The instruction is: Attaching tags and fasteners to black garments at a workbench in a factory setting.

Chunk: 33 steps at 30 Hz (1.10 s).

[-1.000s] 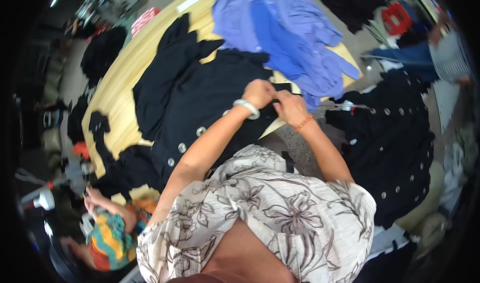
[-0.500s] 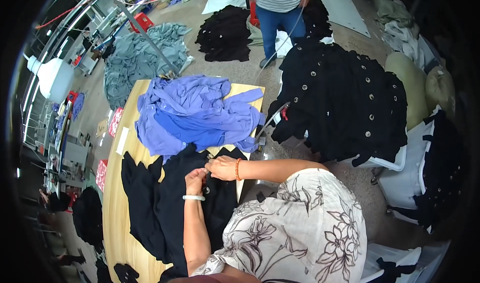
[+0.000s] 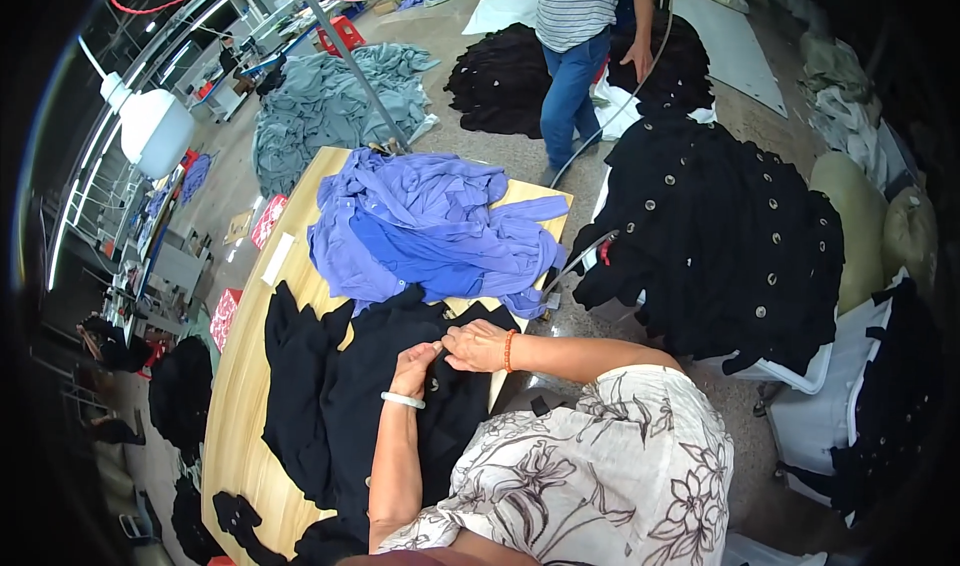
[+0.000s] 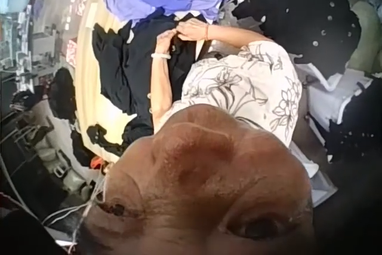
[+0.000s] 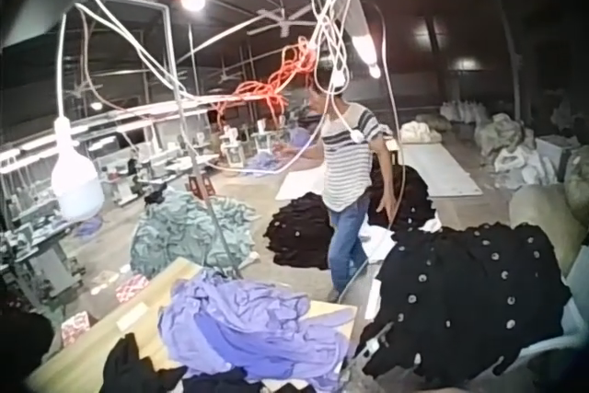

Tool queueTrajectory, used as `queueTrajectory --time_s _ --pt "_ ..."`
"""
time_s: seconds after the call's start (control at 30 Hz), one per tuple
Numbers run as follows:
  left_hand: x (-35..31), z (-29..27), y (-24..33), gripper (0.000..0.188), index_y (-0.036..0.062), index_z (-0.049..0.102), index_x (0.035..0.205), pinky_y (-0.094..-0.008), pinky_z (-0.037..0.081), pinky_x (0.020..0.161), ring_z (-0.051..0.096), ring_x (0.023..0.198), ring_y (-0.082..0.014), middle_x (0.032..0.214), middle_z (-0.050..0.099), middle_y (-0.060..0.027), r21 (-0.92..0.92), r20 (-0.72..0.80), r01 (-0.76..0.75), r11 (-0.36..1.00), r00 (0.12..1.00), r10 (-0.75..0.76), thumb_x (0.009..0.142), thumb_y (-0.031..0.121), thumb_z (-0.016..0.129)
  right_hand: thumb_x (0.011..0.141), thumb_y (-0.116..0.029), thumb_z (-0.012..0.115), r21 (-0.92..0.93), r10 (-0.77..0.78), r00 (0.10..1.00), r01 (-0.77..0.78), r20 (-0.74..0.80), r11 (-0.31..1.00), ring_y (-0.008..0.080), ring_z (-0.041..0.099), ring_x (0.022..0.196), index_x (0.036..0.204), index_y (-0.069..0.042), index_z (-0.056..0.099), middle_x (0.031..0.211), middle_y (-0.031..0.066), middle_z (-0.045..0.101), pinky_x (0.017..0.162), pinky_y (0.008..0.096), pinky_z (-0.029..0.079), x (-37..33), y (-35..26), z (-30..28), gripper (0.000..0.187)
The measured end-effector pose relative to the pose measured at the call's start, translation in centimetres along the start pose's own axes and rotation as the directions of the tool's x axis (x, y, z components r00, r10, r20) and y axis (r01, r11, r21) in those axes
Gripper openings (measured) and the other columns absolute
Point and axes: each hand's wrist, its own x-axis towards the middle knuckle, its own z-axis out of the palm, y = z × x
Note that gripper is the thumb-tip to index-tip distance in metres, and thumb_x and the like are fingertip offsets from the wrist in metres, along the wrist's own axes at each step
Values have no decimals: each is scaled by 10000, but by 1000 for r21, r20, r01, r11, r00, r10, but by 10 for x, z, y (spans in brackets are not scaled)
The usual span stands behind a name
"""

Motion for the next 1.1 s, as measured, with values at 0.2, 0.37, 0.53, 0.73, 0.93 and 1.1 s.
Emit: queueTrajectory --time_s 0.2,0.37,0.53,0.73,0.93,1.1 --pt "-16 0 -8 204 -41 677 1027 -214 459 690 571 759 -63 848 668 -12 382 88 -196 903 981 175 871 92 687 842 -260 632 195 76 995 -86 57 977 382 640 851 1049 -12 644 921 181 632 749 456 522 1 9 -6 323" --pt "-27 10 -13 180 -21 695 997 -282 503 733 649 791 -161 884 700 -98 589 -35 -391 707 862 506 838 53 655 797 -96 669 333 32 990 -76 135 940 387 616 890 1121 16 630 931 206 619 783 444 488 3 13 -10 345" --pt "-33 19 -12 121 -6 681 920 -358 503 733 654 801 -329 837 655 -163 705 -22 -419 572 794 608 819 44 636 796 -40 621 338 23 997 -47 73 940 395 610 878 1138 11 622 904 200 601 778 458 487 -4 11 -5 346" --pt "-32 20 -18 81 -12 633 889 -393 496 722 633 811 -372 846 635 -177 720 -13 -431 544 775 632 836 39 601 762 34 550 258 39 998 -52 54 965 392 610 853 1019 11 637 860 193 592 744 458 496 -6 4 -3 272" --pt "-35 18 -17 97 -20 623 913 -389 491 741 626 827 -360 868 622 -182 703 -7 -436 561 786 619 841 37 592 760 28 579 382 -26 997 -5 77 924 321 636 711 946 22 640 797 161 587 650 393 501 -1 4 -15 195" --pt "-50 17 -3 120 -2 636 885 -399 491 756 637 842 -347 894 656 -150 735 -80 -418 534 729 680 823 93 675 916 -103 605 686 136 928 -349 345 639 80 587 723 1003 17 623 817 25 626 653 255 493 0 9 -21 150"
